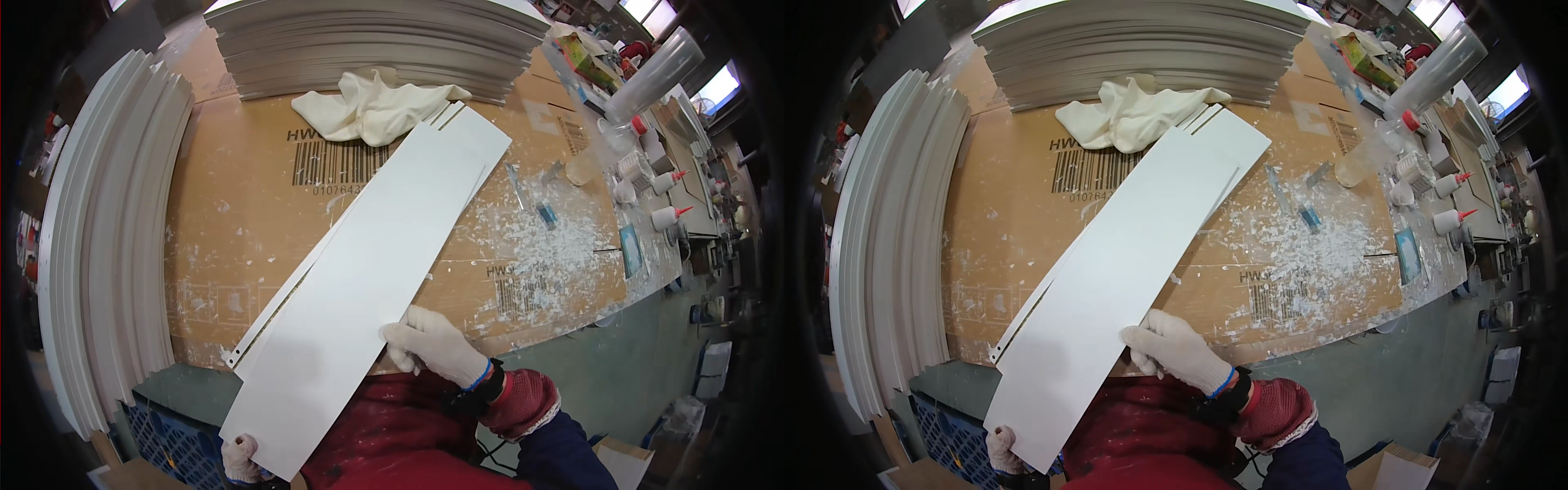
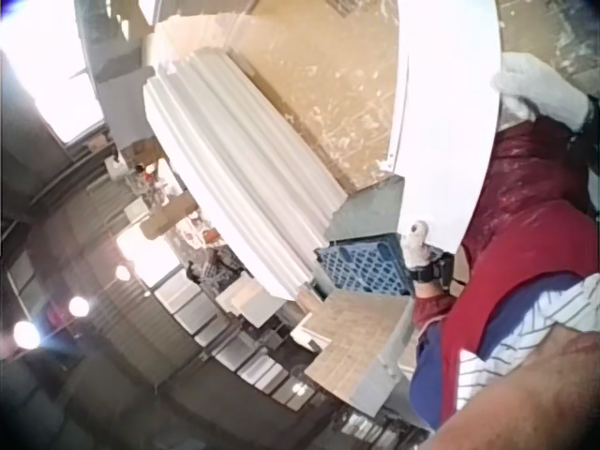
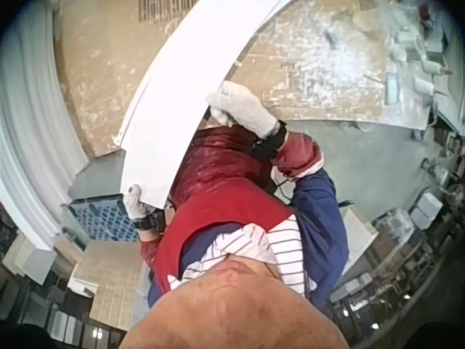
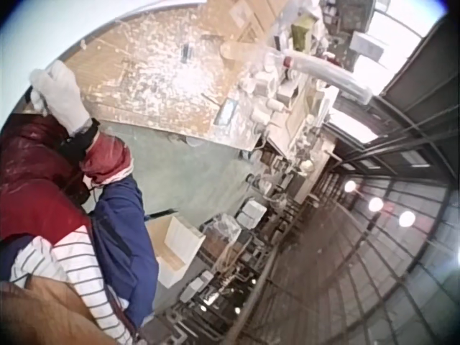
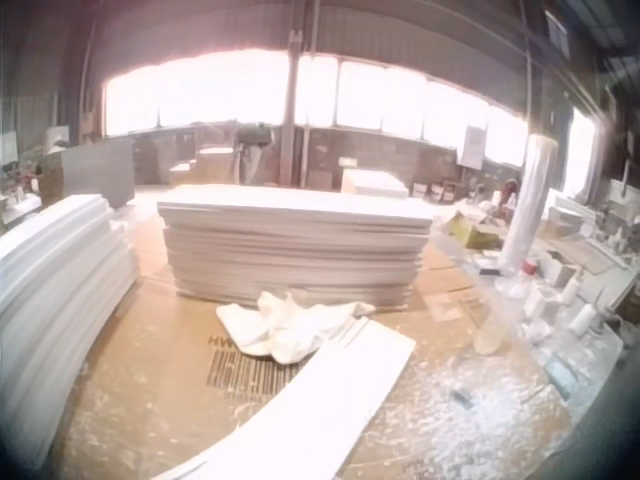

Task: The person sands the edges and surfaces of white rectangular panels using a sanding block. They flip the panels over to treat both sides and wipe them with a cloth to remove dust. The person handles the panels one at a time from a stack on the workbench.

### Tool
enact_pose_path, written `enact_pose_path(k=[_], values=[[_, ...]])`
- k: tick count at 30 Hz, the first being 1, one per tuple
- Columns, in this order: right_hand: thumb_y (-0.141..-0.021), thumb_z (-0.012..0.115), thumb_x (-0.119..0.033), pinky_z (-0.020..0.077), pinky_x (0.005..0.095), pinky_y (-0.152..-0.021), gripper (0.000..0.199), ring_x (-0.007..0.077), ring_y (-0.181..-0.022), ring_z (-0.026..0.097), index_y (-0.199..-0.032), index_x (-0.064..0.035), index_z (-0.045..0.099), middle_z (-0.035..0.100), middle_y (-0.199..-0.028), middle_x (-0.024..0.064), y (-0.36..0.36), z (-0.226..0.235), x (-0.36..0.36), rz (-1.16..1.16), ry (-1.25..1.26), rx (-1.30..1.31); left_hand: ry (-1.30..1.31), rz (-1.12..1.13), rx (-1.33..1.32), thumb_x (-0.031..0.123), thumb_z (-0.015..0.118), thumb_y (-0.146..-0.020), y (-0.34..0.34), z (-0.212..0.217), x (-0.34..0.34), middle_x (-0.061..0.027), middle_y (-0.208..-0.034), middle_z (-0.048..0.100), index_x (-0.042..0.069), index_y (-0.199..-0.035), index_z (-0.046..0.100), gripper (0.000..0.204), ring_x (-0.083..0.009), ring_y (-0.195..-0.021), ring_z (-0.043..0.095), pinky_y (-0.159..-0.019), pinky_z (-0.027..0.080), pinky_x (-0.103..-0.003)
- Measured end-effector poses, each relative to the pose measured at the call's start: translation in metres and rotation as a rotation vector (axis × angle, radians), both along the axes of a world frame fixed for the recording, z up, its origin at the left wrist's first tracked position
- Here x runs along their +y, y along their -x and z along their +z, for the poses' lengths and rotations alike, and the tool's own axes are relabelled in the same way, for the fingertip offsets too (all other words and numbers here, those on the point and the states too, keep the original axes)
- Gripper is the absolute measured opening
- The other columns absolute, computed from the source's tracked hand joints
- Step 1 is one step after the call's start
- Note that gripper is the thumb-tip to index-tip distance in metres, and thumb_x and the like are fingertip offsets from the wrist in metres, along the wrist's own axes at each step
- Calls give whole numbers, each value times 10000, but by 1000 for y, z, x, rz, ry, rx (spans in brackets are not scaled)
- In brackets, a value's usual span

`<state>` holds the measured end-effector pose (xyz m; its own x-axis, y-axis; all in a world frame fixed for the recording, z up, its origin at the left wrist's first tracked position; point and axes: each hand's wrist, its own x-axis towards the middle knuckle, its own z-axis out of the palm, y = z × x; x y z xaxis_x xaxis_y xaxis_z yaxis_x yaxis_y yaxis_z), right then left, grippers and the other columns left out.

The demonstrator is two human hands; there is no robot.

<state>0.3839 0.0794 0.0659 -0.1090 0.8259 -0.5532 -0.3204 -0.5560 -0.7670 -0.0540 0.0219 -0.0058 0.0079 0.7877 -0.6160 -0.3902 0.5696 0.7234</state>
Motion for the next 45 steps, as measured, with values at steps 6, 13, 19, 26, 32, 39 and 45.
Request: enact_pose_path(k=[6, 13, 19, 26, 32, 39, 45], values=[[-957, 576, -284, 466, 242, -531, 283, 89, -578, 574, -912, -6, 597, 598, -667, 36, -10, 14, 2, 306, 18, -182, -135, -48, -21, 307, 642, -896, -37, 32, 11, -262, -1216, 580, -123, -1316, 404, 647, -374, -1031, 652, -877, 571, -491], [-780, 749, -342, 489, 391, -862, 606, 286, -1050, 591, -1248, -11, 550, 592, -1133, 151, -14, 38, 17, 404, -1110, -986, -55, 135, -54, 268, 671, -888, -25, 15, -14, -213, -1212, 590, -62, -1333, 409, 614, -357, -1047, 645, -883, 572, -487], [-666, 789, -443, 344, 453, -1038, 869, 326, -1275, 415, -1315, 23, 447, 476, -1301, 189, -23, 29, 41, 810, -1118, -1194, -26, -21, 89, 300, 714, -866, -19, 13, -11, -199, -1175, 600, -74, -1294, 422, 639, -332, -1031, 650, -870, 576, -482], [-755, 640, -649, 249, 483, -1143, 1004, 377, -1408, 303, -1452, 5, 332, 333, -1492, 261, -160, 25, 90, 611, -775, -1891, -16, -15, 138, 279, 712, -865, -16, 12, -18, -197, -1197, 593, -58, -1294, 436, 612, -329, -1052, 635, -905, 549, -458], [-862, 618, -500, 364, 428, -1066, 737, 355, -1319, 426, -1372, -1, 434, 459, -1402, 229, -218, 28, 96, 219, -495, -2105, 75, -35, -21, 193, 619, -928, -33, 31, -13, -206, -1309, 547, -51, -1378, 409, 553, -341, -1160, 580, -984, 488, -471], [-890, 586, -303, 476, 457, -875, 329, 381, -1010, 609, -1035, -16, 656, 645, -1046, 211, -228, 32, 99, 256, -69, -1916, -3, -2, 18, 273, 723, -853, -37, 32, -8, -202, -1185, 597, -66, -1270, 454, 601, -321, -1048, 637, -901, 551, -457], [-834, 633, -356, 525, 487, -783, 332, 416, -948, 642, -989, -72, 708, 671, -994, 220, -222, 0, 106, 281, 71, -2149, -90, 50, 45, 295, 796, -798, -39, 22, -6, -184, -1082, 640, -73, -1147, 519, 579, -300, -969, 672, -853, 584, -444]])
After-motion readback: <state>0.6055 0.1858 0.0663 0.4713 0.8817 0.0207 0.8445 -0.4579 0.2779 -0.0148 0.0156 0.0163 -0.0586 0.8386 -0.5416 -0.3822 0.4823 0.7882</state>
